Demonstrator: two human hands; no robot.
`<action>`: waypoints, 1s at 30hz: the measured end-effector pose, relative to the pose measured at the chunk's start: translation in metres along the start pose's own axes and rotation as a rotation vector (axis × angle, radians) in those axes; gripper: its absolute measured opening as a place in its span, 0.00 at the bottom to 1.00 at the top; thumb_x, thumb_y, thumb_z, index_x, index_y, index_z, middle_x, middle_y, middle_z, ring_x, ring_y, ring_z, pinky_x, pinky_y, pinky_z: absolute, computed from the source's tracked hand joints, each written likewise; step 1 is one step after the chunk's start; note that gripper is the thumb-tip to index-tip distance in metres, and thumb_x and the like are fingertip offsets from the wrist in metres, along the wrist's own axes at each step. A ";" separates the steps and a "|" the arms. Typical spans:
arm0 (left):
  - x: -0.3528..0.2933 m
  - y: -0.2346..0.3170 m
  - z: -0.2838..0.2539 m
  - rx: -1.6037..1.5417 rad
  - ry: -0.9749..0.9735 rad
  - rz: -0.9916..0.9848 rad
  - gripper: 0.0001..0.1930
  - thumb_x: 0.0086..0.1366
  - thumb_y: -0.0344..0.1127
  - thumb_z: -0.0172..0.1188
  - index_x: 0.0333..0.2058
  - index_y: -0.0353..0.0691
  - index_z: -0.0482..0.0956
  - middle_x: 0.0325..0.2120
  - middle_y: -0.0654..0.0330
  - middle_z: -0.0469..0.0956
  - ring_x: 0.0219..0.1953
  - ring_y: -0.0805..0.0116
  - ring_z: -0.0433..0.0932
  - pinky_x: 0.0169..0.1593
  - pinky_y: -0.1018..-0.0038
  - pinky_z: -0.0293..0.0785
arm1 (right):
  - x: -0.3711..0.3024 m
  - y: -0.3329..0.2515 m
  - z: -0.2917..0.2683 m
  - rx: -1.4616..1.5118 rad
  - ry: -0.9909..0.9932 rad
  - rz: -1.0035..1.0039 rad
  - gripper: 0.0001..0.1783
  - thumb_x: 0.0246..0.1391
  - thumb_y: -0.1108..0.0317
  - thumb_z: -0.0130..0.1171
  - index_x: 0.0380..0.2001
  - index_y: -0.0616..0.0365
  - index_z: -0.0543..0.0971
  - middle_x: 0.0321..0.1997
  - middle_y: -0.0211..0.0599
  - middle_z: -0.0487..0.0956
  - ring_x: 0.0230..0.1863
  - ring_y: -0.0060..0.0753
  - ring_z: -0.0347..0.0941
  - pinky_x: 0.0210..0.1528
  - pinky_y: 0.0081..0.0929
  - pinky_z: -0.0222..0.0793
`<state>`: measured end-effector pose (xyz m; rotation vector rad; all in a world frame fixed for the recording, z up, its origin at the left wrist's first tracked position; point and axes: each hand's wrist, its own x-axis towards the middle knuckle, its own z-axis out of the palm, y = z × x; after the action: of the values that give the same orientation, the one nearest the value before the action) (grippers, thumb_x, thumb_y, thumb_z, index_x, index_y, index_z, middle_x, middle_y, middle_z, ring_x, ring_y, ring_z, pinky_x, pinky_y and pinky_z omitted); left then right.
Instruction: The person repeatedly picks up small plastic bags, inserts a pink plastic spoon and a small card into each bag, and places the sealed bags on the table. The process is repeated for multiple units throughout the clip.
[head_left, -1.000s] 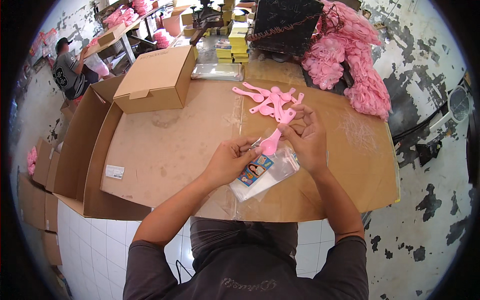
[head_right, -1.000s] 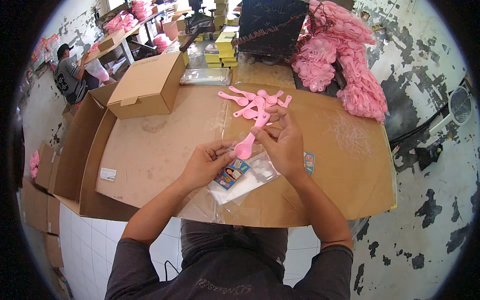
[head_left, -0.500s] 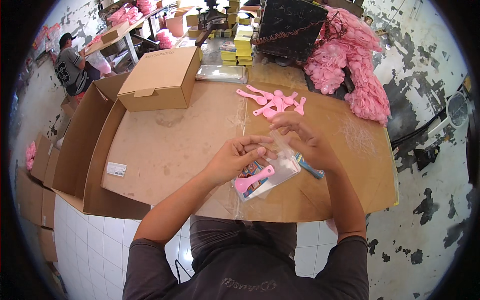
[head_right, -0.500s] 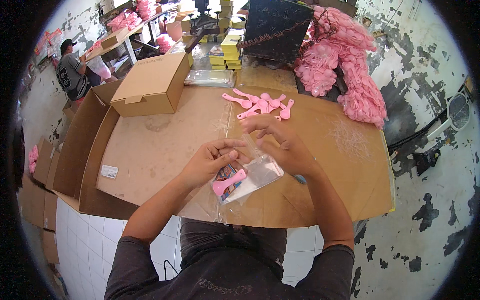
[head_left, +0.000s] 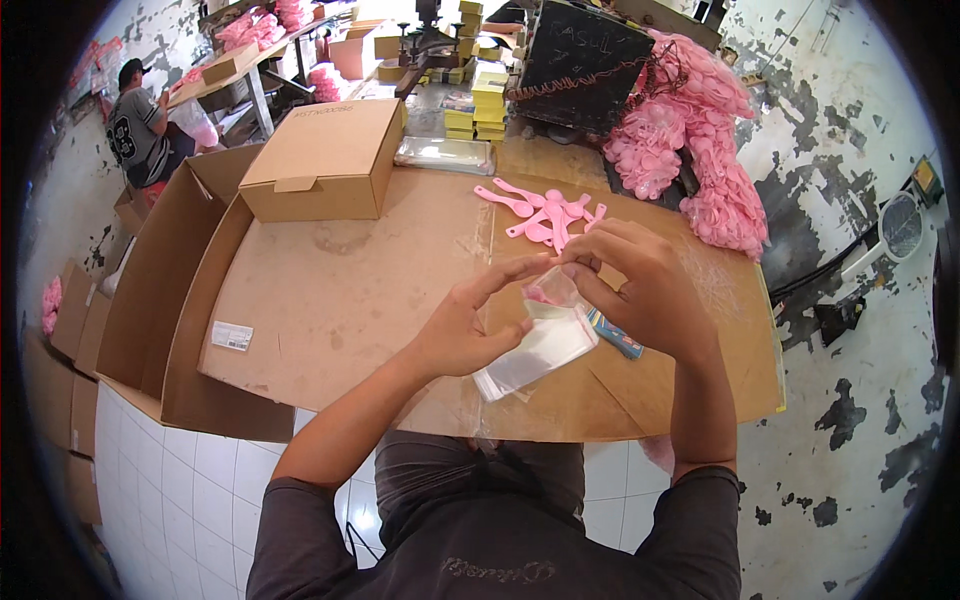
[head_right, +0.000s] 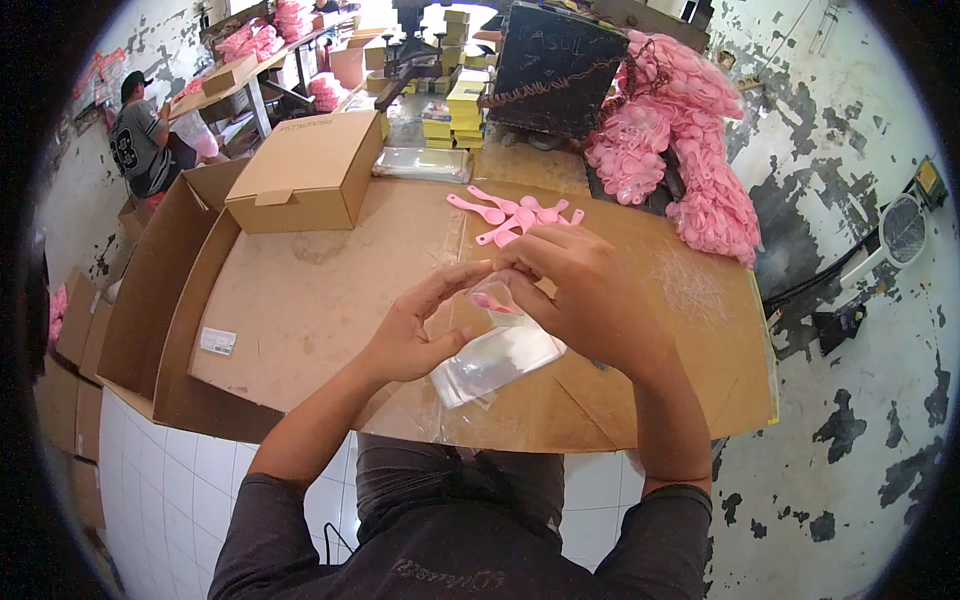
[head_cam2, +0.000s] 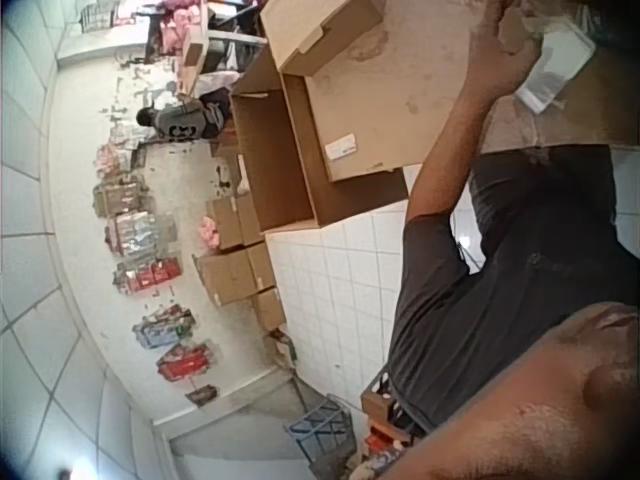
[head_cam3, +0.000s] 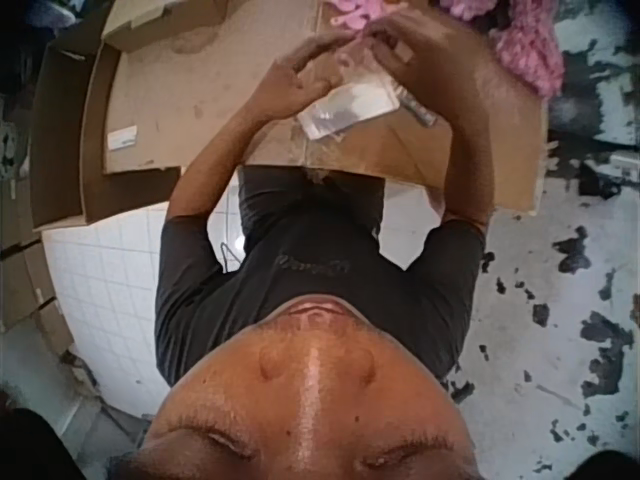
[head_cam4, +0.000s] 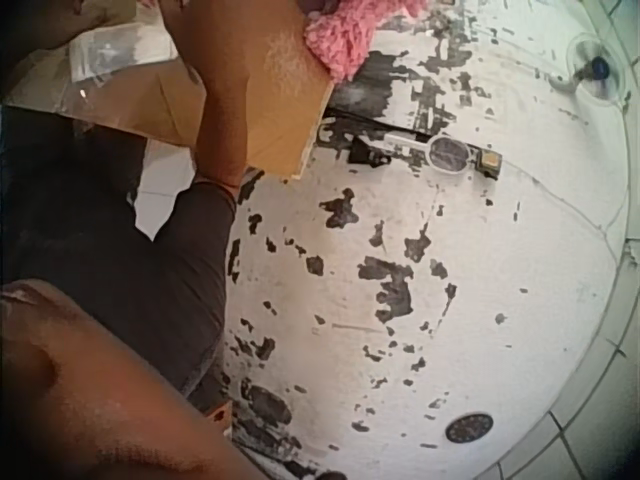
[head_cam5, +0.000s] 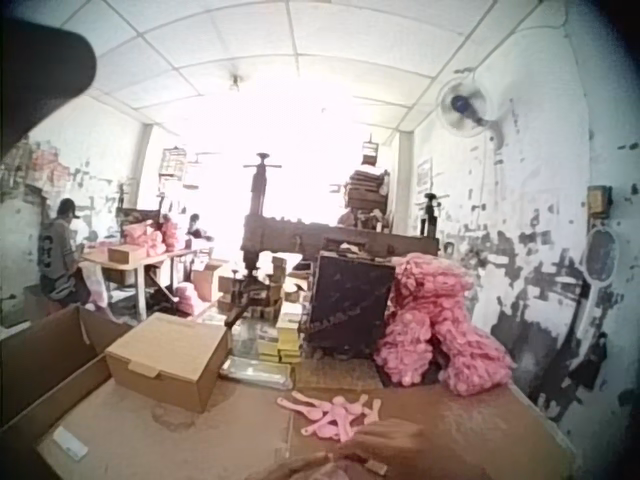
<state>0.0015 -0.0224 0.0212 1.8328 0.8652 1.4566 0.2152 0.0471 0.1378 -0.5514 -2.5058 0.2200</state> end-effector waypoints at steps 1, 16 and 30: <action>0.000 0.000 0.003 -0.001 0.005 0.001 0.25 0.72 0.29 0.60 0.66 0.35 0.70 0.65 0.54 0.74 0.69 0.65 0.70 0.71 0.65 0.65 | -0.001 -0.002 0.001 -0.001 -0.003 -0.003 0.10 0.51 0.76 0.69 0.39 0.59 0.85 0.34 0.37 0.83 0.36 0.36 0.80 0.40 0.33 0.75; -0.002 -0.005 0.007 -0.099 0.145 -0.177 0.20 0.73 0.24 0.59 0.62 0.29 0.74 0.37 0.52 0.88 0.40 0.69 0.87 0.47 0.74 0.84 | 0.002 -0.003 0.049 -0.412 0.239 -0.301 0.13 0.47 0.68 0.69 0.37 0.58 0.81 0.45 0.34 0.78 0.53 0.38 0.74 0.57 0.37 0.66; 0.001 -0.011 0.000 -0.134 0.171 -0.244 0.20 0.74 0.28 0.59 0.63 0.33 0.75 0.41 0.52 0.88 0.42 0.72 0.87 0.47 0.74 0.84 | -0.060 0.056 -0.027 1.023 -0.305 0.263 0.05 0.62 0.74 0.61 0.32 0.62 0.75 0.26 0.38 0.77 0.28 0.29 0.77 0.32 0.31 0.71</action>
<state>0.0000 -0.0156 0.0132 1.4661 1.0100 1.4900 0.2945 0.0731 0.1160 -0.4053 -2.1658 1.6529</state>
